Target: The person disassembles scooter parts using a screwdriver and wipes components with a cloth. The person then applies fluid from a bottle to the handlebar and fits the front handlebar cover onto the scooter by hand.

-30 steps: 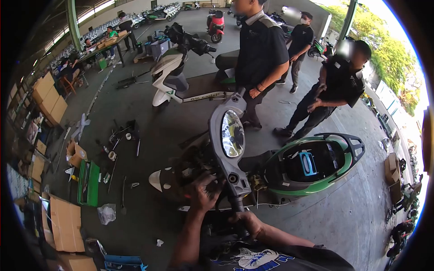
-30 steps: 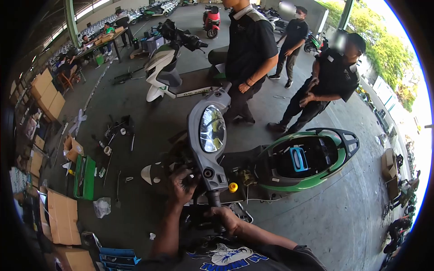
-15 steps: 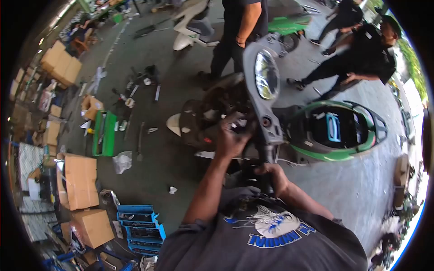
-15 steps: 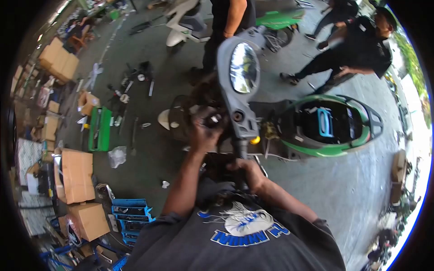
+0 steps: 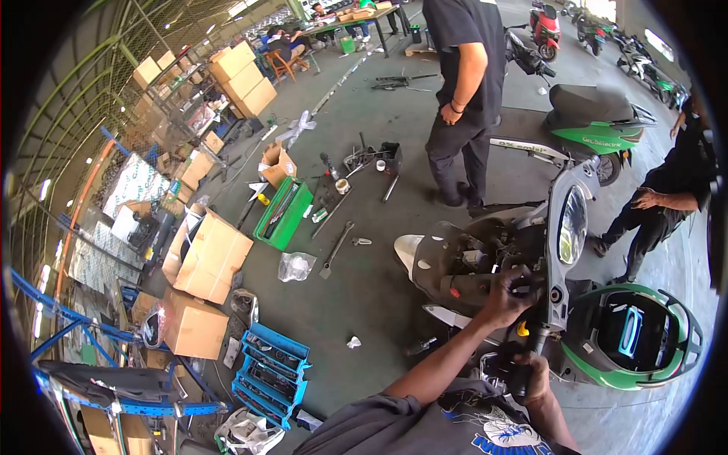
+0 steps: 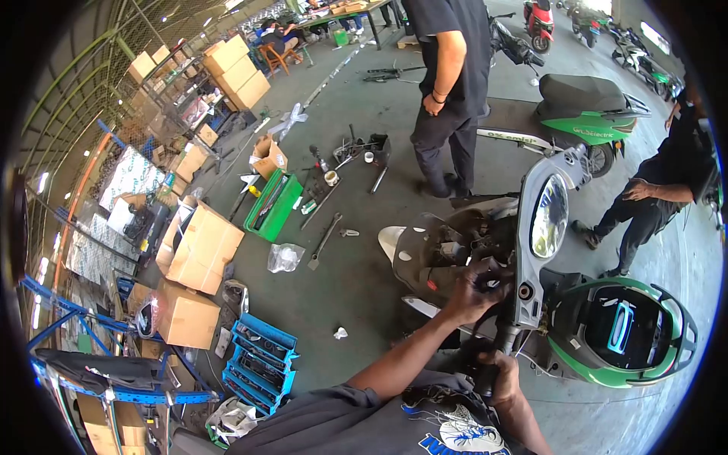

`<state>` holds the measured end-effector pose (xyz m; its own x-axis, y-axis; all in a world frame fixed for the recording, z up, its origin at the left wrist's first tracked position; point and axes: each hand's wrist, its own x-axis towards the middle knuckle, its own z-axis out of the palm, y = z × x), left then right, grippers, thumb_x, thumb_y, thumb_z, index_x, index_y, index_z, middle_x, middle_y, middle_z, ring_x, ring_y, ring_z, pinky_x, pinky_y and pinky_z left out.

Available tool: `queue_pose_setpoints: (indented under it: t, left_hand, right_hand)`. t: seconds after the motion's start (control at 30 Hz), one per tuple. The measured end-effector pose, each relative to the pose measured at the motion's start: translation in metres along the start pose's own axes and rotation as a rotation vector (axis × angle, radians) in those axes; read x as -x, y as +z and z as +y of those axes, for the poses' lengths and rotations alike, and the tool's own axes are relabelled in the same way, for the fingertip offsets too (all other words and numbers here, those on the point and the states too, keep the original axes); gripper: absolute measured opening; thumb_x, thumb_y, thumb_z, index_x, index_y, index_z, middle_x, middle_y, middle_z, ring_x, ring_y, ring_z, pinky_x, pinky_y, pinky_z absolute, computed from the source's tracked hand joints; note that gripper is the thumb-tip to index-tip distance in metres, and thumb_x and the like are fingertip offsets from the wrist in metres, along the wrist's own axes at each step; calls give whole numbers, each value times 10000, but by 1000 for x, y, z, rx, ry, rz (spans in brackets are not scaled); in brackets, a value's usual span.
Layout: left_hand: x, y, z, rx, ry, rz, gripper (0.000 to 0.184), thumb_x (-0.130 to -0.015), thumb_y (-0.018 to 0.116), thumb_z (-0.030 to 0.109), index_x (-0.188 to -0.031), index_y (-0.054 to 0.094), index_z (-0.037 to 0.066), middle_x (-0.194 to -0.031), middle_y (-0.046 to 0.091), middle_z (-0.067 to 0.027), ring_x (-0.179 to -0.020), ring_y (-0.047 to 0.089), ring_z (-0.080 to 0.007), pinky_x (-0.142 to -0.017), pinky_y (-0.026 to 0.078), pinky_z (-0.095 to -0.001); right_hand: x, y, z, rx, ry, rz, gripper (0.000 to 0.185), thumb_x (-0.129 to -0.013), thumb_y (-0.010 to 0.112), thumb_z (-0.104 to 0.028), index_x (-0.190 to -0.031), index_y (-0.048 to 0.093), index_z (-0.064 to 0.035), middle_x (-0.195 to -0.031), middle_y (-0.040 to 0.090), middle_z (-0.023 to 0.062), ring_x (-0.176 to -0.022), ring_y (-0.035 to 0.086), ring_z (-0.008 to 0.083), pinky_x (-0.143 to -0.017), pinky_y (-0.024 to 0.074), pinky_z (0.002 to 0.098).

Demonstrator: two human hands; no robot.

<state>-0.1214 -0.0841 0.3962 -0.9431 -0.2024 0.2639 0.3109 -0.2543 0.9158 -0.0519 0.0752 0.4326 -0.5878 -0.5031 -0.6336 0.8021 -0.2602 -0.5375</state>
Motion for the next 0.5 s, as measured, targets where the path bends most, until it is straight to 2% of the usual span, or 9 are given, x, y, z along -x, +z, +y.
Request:
queue_pose_setpoints:
  t: [0.07,0.13,0.17,0.23,0.37,0.4,0.43,0.47,0.5]
  left_hand:
    - [1,-1,-2,-36,-21,3,202,-836,699,36,-989,569,34,-1054,635,-40,-999,618,-121,-886,522,-282]
    - [1,-1,-13,15,-81,10,185,-830,697,27,-969,575,28,-1030,635,-38,-1015,614,-129,-888,524,-287]
    - [3,-1,-14,12,-84,9,185,-830,697,27,-969,575,28,-1030,635,-38,-1015,614,-129,-888,524,-287]
    - [1,-1,-9,46,-73,-18,189,-830,693,19,-979,576,26,-1100,581,-34,-1016,612,-140,-897,523,-295]
    - [2,1,-7,5,0,37,182,-830,685,13,-978,580,24,-1170,504,-24,-1022,617,-156,-896,525,-303]
    - [2,1,-4,-26,11,44,181,-829,689,18,-975,583,27,-1196,469,-25,-1031,614,-166,-902,522,-311]
    - [2,1,0,-56,24,48,180,-828,692,24,-972,585,29,-1223,435,-26,-1040,611,-176,-907,519,-319]
    - [1,2,3,-58,26,44,180,-828,692,24,-972,585,29,-1223,435,-26,-1040,611,-176,-907,519,-319]
    - [1,3,6,-67,29,51,189,-824,701,37,-963,572,41,-1147,519,-34,-1052,602,-170,-918,507,-342]
  right_hand:
    - [5,14,-6,-93,60,-36,265,-702,579,-151,-894,589,31,-796,622,137,-708,639,266,-644,534,372]
    - [0,-13,-3,141,-35,30,241,-737,586,-154,-879,572,39,-798,625,140,-664,637,246,-612,533,338]
    - [0,-16,-3,137,-33,30,241,-737,586,-154,-879,572,39,-798,625,140,-664,637,246,-612,533,338]
    - [-1,-19,-7,534,-213,90,238,-775,595,-164,-890,561,42,-818,629,145,-658,632,235,-624,533,327]
    - [-2,-12,4,555,-388,244,258,-787,604,-176,-932,562,34,-879,636,142,-745,638,231,-695,530,325]
    - [0,-5,2,548,-387,243,258,-787,604,-176,-932,562,34,-879,636,142,-745,638,231,-695,530,325]
    - [4,7,-4,213,-161,67,255,-780,604,-169,-930,561,33,-897,636,146,-763,636,231,-708,527,325]
    - [3,8,-4,70,-70,-16,248,-771,605,-163,-922,560,29,-881,633,148,-758,633,233,-698,526,329]
    - [2,9,-5,-67,31,-84,240,-762,607,-157,-913,559,24,-865,629,150,-752,630,234,-688,525,332]
